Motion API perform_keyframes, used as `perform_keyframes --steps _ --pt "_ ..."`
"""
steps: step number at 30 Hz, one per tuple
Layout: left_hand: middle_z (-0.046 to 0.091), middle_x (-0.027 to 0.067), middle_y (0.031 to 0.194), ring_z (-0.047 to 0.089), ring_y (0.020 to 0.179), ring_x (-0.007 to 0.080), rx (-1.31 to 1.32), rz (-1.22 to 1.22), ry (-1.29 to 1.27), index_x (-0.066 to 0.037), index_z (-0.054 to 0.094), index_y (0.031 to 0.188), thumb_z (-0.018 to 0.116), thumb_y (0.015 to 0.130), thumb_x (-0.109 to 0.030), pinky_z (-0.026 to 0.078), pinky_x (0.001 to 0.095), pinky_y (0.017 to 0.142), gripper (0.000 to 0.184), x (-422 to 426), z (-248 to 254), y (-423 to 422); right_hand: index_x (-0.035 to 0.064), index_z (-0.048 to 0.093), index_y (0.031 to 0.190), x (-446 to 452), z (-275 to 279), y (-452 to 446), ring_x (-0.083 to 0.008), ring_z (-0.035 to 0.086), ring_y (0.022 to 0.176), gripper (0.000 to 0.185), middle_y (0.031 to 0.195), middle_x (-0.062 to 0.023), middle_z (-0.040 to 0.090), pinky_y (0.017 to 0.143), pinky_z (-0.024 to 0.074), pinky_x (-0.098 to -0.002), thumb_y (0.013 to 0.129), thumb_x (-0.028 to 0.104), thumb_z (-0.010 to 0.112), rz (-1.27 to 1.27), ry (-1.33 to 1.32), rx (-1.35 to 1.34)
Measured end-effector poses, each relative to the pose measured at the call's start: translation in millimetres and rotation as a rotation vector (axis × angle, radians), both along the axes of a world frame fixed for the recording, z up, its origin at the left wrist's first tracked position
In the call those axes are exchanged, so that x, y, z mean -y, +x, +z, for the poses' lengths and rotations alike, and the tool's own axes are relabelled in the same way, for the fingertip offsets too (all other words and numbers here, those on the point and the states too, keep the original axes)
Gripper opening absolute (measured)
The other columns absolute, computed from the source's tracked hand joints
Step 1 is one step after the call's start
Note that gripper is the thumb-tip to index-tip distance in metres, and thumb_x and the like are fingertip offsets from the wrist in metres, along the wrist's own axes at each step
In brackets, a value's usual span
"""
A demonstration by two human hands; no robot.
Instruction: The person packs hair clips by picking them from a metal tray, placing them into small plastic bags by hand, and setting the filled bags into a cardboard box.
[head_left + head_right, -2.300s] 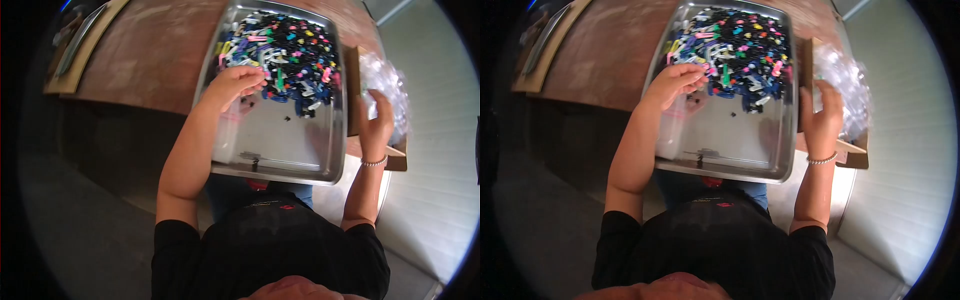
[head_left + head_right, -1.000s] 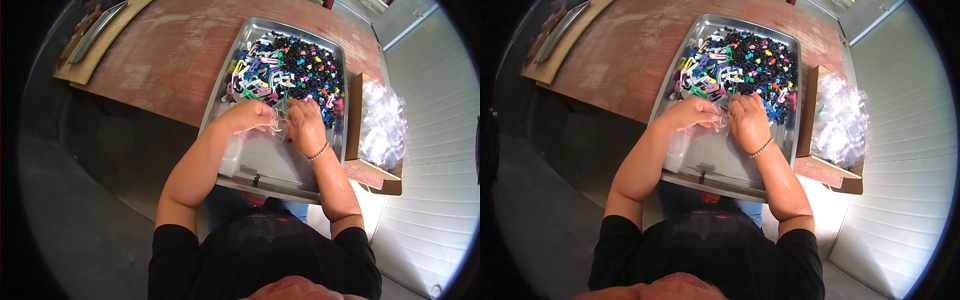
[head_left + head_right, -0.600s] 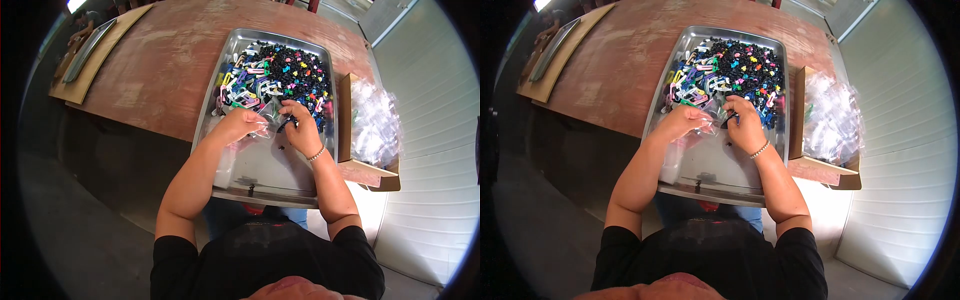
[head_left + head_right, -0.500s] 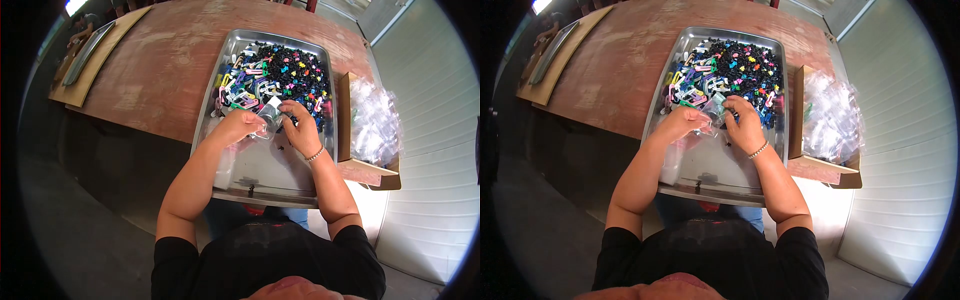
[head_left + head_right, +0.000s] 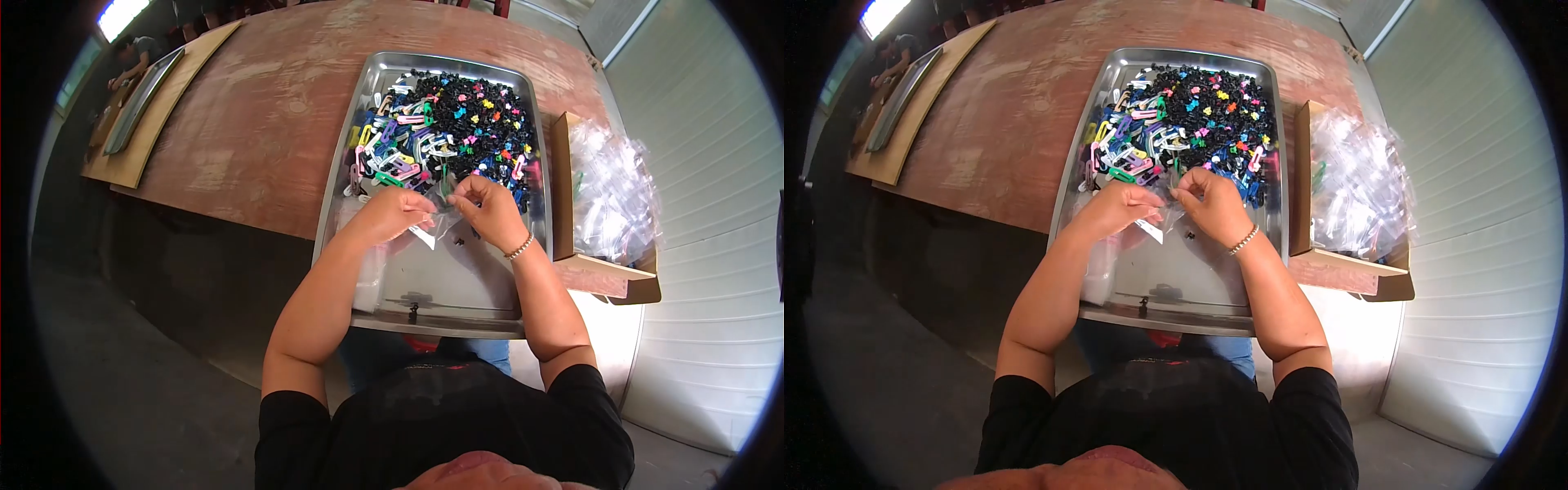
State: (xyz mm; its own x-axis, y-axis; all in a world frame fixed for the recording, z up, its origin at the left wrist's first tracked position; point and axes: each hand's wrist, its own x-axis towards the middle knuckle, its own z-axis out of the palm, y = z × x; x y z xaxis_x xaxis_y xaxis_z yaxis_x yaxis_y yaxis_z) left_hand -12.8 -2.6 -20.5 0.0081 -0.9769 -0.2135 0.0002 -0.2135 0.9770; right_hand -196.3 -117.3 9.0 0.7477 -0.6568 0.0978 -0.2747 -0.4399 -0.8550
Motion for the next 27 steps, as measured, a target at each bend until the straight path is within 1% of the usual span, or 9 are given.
perform_keyframes --steps 5,7,10,13,17,20,22,26,27 --pt "0.07 0.0116 0.094 0.067 0.087 0.0144 -0.129 -0.012 0.022 0.006 0.061 0.11 0.064 0.085 -0.001 0.052 0.027 0.078 0.026 -3 14 -3 0.0022 0.062 0.087 0 6 -2 -0.0102 0.059 0.065 0.009 0.071 -0.0036 0.064 0.06 0.0477 -0.0262 0.083 0.007 0.069 0.044 0.11 0.144" --pt "0.07 0.0105 0.092 0.066 0.084 0.0123 0.066 -0.064 0.049 0.006 0.061 0.111 0.068 0.083 -0.003 0.051 0.026 0.076 0.03 -3 18 -4 0.002 0.064 0.092 -5 13 -3 -0.0107 0.062 0.068 0.01 0.073 -0.0043 0.065 0.063 0.0494 -0.0259 0.085 0.007 0.067 0.128 0.121 0.199" --pt "0.07 0.0098 0.091 0.065 0.082 0.0116 0.051 -0.057 0.009 0.005 0.061 0.111 0.069 0.081 -0.003 0.051 0.0254 0.074 0.032 -1 8 -5 -0.0004 0.065 0.098 -7 22 -5 -0.008 0.062 0.078 0.01 0.085 -0.0038 0.068 0.071 0.0503 -0.0222 0.09 0.005 0.063 0.265 0.058 0.079" --pt "0.07 0.0099 0.09 0.065 0.082 0.0116 0.177 -0.051 0.02 0.006 0.061 0.109 0.071 0.08 -0.002 0.051 0.0257 0.072 0.032 -2 7 -5 -0.0015 0.066 0.102 1 15 -9 -0.0087 0.063 0.077 0.015 0.085 -0.0051 0.068 0.07 0.0513 -0.0236 0.09 0.007 0.063 0.322 -0.043 -0.052" --pt "0.07 0.0101 0.09 0.066 0.082 0.0119 0.144 -0.065 -0.002 0.007 0.06 0.109 0.071 0.079 -0.002 0.052 0.0261 0.071 0.033 -4 18 -3 -0.0007 0.067 0.102 1 20 -11 -0.0077 0.062 0.075 0.016 0.082 -0.0051 0.068 0.068 0.0519 -0.0253 0.09 0.01 0.063 0.315 0.098 0.015" --pt "0.071 0.0101 0.09 0.066 0.081 0.012 0.143 -0.109 -0.005 0.006 0.06 0.11 0.072 0.079 -0.002 0.052 0.0262 0.072 0.034 -5 17 -3 0.0014 0.067 0.1 -3 27 -11 -0.0105 0.065 0.074 0.013 0.085 -0.0072 0.068 0.067 0.0526 -0.0259 0.091 0.009 0.061 0.274 0.086 -0.083" --pt "0.07 0.0088 0.09 0.065 0.083 0.0113 0.078 -0.17 0.061 0.003 0.06 0.111 0.074 0.078 -0.004 0.051 0.0276 0.075 0.037 -4 12 -4 0.0042 0.067 0.092 -3 24 -12 -0.0241 0.064 0.078 0.009 0.083 -0.0115 0.067 0.073 0.0509 -0.0333 0.087 0.007 0.06 0.332 -0.165 -0.058" --pt "0.068 0.0085 0.099 0.063 0.089 0.0123 0.101 -0.322 -0.008 0.0 0.059 0.116 0.075 0.075 -0.006 0.049 0.028 0.082 0.044 -4 14 0 0.0048 0.065 0.09 -9 31 -11 -0.0307 0.061 0.082 0.011 0.09 -0.0118 0.067 0.078 0.0485 -0.0385 0.081 0.002 0.06 0.494 -0.356 0.106" --pt "0.066 0.0076 0.105 0.06 0.097 0.0119 0.091 -0.363 -0.053 0.0 0.057 0.119 0.077 0.074 -0.008 0.048 0.029 0.086 0.049 -3 14 0 0.0048 0.066 0.091 -12 36 -12 -0.0306 0.062 0.09 0.013 0.098 -0.011 0.068 0.089 0.0439 -0.0416 0.079 0.0 0.063 0.517 -0.298 0.06"
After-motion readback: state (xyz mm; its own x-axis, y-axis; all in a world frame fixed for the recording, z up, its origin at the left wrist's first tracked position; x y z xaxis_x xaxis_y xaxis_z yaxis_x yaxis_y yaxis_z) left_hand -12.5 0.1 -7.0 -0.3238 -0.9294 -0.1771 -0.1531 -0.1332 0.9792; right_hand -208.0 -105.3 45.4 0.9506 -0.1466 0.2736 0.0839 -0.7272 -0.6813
